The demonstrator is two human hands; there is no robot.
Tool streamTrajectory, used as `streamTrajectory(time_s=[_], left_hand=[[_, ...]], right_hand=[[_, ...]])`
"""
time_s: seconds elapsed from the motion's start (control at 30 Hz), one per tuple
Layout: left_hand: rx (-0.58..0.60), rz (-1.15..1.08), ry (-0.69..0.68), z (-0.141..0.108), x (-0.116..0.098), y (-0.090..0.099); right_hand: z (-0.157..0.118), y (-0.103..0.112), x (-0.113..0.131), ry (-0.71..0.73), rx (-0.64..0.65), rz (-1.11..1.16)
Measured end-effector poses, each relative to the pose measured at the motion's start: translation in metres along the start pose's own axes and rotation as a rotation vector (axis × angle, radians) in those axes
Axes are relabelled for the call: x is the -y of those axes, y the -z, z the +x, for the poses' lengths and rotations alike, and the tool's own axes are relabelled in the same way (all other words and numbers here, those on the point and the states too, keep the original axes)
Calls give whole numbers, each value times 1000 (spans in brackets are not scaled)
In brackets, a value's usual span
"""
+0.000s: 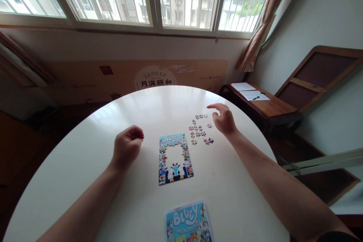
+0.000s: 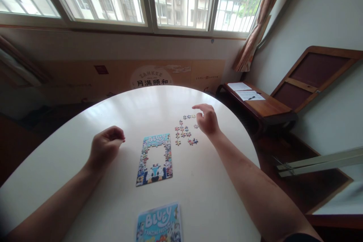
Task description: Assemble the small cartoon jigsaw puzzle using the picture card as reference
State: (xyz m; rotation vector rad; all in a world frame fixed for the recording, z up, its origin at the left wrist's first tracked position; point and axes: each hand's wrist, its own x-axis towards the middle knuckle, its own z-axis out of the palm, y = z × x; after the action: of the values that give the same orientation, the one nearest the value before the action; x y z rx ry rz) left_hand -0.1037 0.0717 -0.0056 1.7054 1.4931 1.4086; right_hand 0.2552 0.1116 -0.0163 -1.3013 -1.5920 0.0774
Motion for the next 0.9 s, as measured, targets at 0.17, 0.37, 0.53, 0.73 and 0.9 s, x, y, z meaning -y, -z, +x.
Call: streamTrajectory(time_s=[0.17,0.37,0.53,0.73,0.9], left_hand=[[22,15,5,1,-4,-1],[10,17,41,0,-6,-2],[18,32,26,-1,-7,-2],[17,41,19,-2,-9,-1],[20,38,9,-2,-8,-1]], right_hand=[[-2,-17,-34,-68,121,-120],[-6,-25,-50,-125,170,-147],[-4,-19,-41,-108,160,-150],[-1,-4,-9,27,145,-146],[-5,5,23,172,293,-92]])
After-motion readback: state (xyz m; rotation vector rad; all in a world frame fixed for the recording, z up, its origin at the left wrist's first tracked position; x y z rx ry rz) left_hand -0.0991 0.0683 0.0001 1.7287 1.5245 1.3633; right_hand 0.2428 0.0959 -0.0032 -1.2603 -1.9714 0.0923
